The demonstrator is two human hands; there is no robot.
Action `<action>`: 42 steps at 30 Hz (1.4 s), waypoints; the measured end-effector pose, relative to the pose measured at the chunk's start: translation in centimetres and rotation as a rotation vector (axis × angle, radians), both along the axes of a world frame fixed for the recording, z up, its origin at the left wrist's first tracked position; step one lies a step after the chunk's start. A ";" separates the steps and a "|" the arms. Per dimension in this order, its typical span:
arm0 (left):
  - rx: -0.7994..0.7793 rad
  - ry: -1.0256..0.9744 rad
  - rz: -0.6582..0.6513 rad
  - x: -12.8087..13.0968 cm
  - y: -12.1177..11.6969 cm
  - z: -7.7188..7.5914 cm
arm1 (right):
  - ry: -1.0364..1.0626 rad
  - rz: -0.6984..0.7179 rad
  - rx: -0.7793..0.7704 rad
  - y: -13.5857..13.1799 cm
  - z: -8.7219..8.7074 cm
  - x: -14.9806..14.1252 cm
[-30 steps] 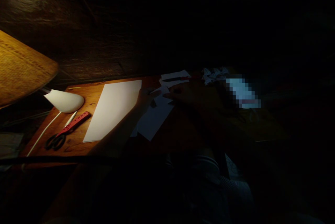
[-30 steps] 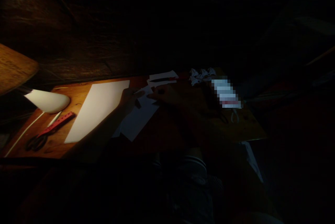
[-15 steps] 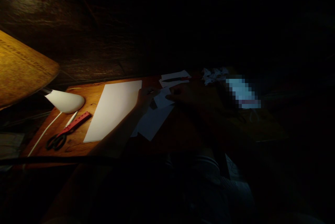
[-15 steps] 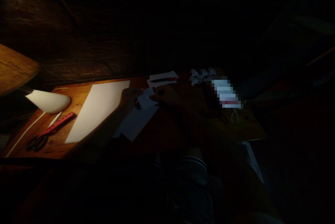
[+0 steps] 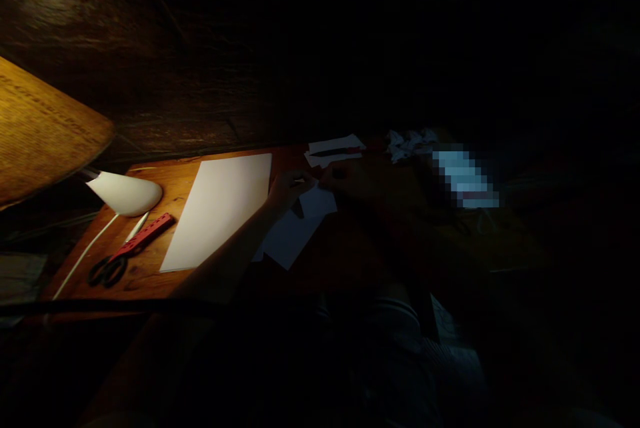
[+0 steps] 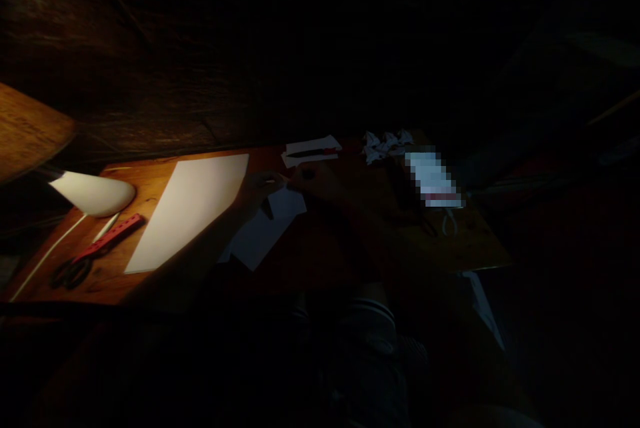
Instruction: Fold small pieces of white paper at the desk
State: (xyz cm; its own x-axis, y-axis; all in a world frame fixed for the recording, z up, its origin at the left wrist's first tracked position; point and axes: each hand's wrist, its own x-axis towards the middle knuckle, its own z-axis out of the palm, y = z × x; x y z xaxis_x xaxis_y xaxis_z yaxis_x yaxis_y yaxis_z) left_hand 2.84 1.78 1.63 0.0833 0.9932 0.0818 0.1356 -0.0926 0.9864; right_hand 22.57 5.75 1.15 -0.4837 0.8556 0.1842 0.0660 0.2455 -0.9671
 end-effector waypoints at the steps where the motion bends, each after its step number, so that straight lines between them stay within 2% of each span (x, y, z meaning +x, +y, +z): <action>1: 0.006 0.012 -0.001 -0.1 0.1 -0.1 | -0.009 0.004 0.006 0.0 0.0 -0.1; 10: 0.038 0.147 -0.031 -0.2 0.8 -0.5 | -0.101 0.025 0.084 -0.6 0.3 -0.8; 20: 0.023 0.112 -0.064 -0.1 0.9 -0.7 | -0.105 0.024 0.119 -0.6 -0.3 -1.4; 29: 0.055 0.092 -0.003 -0.1 0.6 -0.6 | -0.084 -0.036 0.114 -0.3 -0.2 -1.1; 35: 0.036 0.076 -0.012 0.0 0.6 -0.5 | -0.061 0.020 0.058 -0.3 -0.1 -1.0; 42: 0.026 0.082 -0.009 -0.1 0.9 -0.8 | -0.079 0.034 0.101 -0.2 0.2 -0.9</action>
